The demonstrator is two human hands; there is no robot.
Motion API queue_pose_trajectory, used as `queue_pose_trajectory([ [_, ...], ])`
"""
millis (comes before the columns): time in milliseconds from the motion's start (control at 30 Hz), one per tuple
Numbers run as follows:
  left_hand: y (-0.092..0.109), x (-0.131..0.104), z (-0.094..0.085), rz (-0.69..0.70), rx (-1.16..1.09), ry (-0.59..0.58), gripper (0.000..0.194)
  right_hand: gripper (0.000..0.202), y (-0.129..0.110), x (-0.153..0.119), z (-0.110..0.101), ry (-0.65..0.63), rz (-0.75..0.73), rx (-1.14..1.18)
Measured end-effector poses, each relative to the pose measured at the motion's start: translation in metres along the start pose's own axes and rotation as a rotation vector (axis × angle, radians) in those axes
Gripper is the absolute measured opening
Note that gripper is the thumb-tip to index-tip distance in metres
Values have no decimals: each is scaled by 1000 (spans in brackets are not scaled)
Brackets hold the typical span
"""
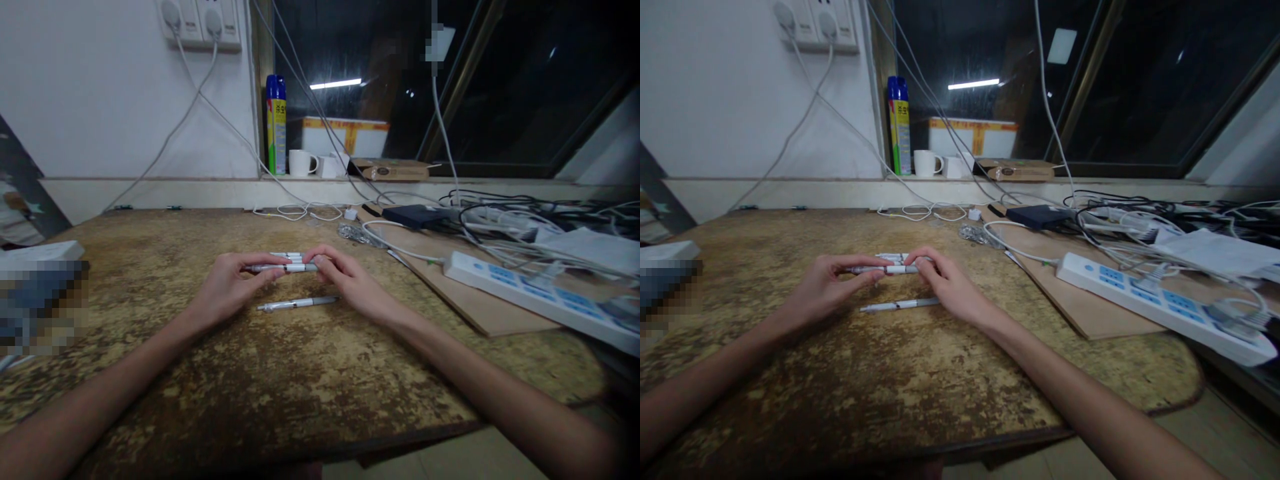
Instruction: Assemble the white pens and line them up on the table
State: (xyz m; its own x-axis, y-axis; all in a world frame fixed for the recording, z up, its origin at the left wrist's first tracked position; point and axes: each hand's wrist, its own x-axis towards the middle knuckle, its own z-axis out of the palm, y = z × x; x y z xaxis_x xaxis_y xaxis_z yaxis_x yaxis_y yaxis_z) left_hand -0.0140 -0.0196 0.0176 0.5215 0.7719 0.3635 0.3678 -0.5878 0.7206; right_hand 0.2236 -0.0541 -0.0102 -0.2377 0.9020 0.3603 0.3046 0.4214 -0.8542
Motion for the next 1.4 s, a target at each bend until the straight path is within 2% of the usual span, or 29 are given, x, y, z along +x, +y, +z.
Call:
queue_pose_trajectory([
  [167, -2, 6, -1, -83, -92, -37, 39, 27, -5, 2, 2, 44, 98, 196],
  [267, -3, 13, 4, -57, -176, -18, 39, 27, -6, 3, 5, 50, 128, 307],
  [367, -3, 20, 9, -45, -265, -9, 39, 25, -4, 3, 8, 51, 58, 324],
  [533, -1, 28, 12, -24, -323, 0, 33, 19, -8, 12, 10, 136, -83, 148],
  [667, 2, 33, 9, 21, -320, 21, 32, 21, -23, 34, 11, 265, -127, 159],
  [800, 3, 37, 7, 55, -245, 24, 32, 32, -34, 56, 18, 237, -156, 231],
  [900, 2, 36, 4, 44, -209, 20, 34, 38, -32, 62, 26, 260, -157, 278],
  [967, -2, 35, 0, 26, -204, 1, 36, 35, -27, 62, 30, 311, -157, 363],
  [1067, -12, 32, -7, -11, -162, -18, 38, 26, -23, 60, 32, 362, -136, 628],
  [1167, -26, 26, -14, -88, -110, 69, 40, 15, -24, 59, 27, 340, -52, 946],
  [1200, -31, 23, -16, -104, -100, 65, 41, 14, -25, 58, 24, 332, -19, 1038],
  [1300, -41, 15, -17, -111, -99, -3, 40, 22, -27, 54, 14, 289, 77, 1220],
  [1400, -46, 9, -18, -111, -99, -75, 39, 28, -26, 49, 7, 225, 123, 1265],
])
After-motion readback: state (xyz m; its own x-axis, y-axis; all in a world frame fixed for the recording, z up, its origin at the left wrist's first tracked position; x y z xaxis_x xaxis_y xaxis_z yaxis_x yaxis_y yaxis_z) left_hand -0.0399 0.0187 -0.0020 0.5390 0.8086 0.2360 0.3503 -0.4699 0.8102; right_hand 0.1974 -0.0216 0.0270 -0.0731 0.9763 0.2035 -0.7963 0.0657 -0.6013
